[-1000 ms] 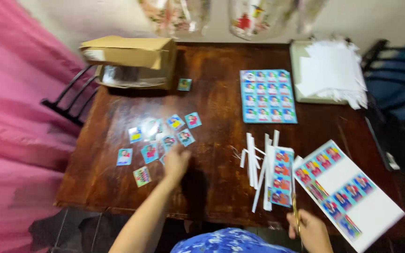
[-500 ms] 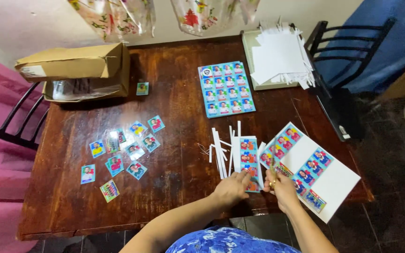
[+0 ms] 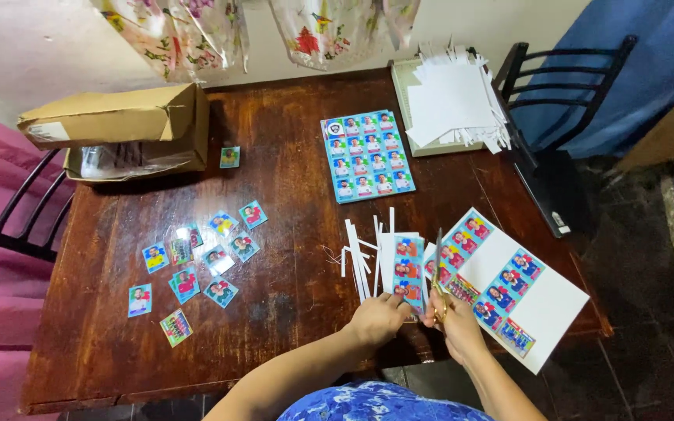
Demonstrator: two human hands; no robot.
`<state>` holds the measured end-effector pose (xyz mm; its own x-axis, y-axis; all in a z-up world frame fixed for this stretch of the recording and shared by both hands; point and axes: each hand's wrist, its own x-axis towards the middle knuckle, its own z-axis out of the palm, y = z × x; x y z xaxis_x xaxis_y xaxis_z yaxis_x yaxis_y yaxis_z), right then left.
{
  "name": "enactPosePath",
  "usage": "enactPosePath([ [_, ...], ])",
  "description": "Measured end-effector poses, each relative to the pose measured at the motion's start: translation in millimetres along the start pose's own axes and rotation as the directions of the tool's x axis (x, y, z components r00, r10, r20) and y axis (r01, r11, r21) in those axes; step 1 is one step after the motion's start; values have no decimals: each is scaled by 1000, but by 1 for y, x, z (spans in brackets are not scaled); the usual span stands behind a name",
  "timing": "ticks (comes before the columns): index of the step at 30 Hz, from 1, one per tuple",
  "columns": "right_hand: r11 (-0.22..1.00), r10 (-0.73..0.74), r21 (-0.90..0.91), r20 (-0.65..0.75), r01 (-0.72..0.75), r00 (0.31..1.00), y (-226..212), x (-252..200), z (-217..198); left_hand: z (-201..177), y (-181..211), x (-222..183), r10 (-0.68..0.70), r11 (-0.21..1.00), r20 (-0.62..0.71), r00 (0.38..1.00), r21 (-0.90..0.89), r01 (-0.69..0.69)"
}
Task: The recorder uses scissors to cut printed sports-themed stickers from sheets and sorts them on a wooden table.
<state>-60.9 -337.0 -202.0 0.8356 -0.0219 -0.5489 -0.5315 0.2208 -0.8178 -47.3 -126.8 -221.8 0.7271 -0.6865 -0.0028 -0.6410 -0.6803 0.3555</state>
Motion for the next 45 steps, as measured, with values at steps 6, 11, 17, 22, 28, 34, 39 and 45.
enactPosePath([
  [6,958,-246,-185,-129,221,961,-46,-15,1,-131,-1,-5,-326,882,-512,795,-467,60],
  [11,981,-191,-41,-82,188,978,-87,-6,39,-190,-50,-44,-399,675,-559,727,-715,-180],
  [17,915,-393,173,171,365,903,-95,-4,100,-245,-51,-92,-602,304,-470,646,-883,-359],
  [22,827,-560,50,145,560,815,-141,-44,166,-270,-15,-118,-664,139,-166,729,-985,-97],
  [28,752,-608,-92,287,653,740,-150,-56,191,-212,-34,-110,-697,-83,-99,710,-973,-216],
  [34,780,-585,-43,302,624,753,-150,-58,194,-190,-25,-89,-672,-42,-131,729,-976,-214],
  [39,731,-581,-137,388,668,715,-150,-63,176,-192,-17,-59,-796,56,-229,560,-949,-309],
  [45,732,-404,-293,541,615,738,-110,-82,133,-238,-9,-38,-870,-215,-73,488,-834,-508],
])
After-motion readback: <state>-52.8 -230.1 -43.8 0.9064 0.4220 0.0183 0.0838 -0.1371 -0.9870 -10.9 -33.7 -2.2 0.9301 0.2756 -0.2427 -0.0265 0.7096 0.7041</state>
